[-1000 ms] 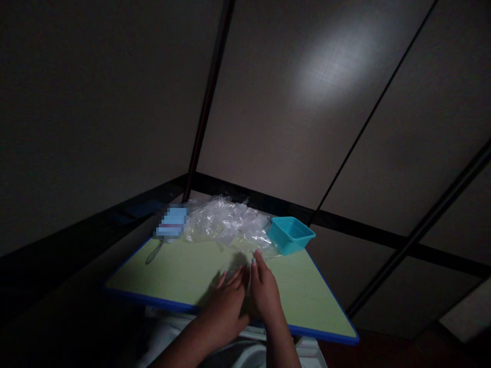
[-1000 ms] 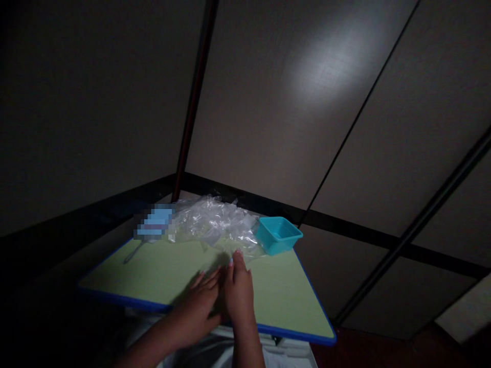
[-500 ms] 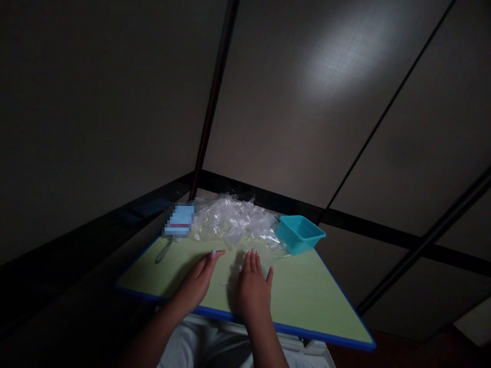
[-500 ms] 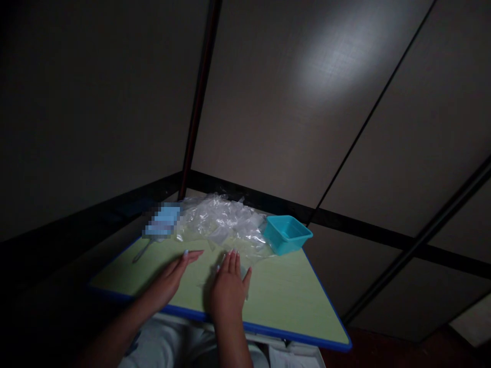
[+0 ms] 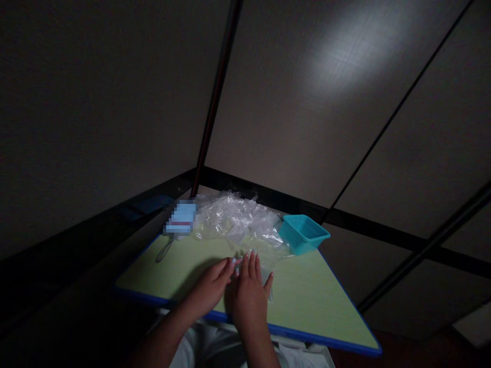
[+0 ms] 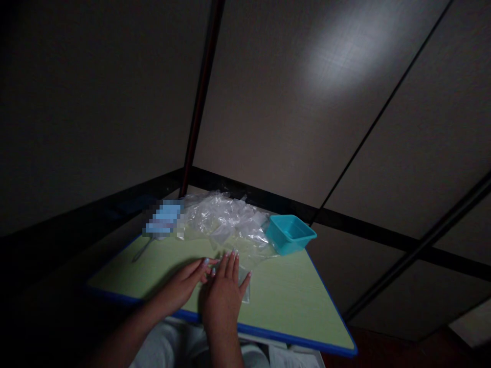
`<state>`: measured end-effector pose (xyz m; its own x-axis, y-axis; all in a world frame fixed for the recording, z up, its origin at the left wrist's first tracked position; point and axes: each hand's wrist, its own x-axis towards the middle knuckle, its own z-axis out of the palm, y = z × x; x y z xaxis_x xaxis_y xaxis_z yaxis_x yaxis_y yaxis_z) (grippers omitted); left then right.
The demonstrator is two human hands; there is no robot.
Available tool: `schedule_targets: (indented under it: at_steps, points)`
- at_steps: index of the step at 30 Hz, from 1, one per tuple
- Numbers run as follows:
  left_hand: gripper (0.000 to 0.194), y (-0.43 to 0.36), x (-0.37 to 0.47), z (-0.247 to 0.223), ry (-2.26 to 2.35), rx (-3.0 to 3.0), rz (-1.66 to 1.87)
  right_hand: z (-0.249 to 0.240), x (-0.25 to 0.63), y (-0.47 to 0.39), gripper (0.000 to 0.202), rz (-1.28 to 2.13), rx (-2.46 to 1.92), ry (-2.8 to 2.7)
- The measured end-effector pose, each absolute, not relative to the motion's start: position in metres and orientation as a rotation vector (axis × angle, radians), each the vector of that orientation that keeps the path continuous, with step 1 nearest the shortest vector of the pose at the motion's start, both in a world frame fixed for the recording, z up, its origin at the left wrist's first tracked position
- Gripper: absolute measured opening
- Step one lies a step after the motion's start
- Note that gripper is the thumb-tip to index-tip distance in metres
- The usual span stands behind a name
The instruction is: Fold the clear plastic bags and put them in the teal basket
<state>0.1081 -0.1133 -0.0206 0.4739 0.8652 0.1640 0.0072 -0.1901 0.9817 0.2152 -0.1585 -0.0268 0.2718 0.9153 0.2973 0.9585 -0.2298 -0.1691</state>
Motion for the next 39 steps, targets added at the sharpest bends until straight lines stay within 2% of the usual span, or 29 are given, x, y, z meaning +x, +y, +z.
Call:
schedule_targets:
  at_steps: [7, 16, 31, 39]
  points:
    - [0.063, -0.109, 0.108, -0.018, 0.780, 1.338, 0.878, -0.024, 0.215, -0.162, 0.051, -0.126, -2.195, -1.706]
    - [0.061, -0.111, 0.107, -0.011, 0.790, 1.115, 0.791, -0.020, 0.214, -0.166, 0.051, -0.008, -2.132, -1.676]
    - [0.062, -0.116, 0.118, -0.013, 0.764, 1.203, 0.829, -0.027, 0.228, -0.175, 0.095, 0.265, -1.726, -1.649]
    - [0.059, -0.116, 0.123, -0.016, 0.853, 1.307, 0.852, -0.029, 0.230, -0.175, 0.097, 0.267, -1.653, -1.633]
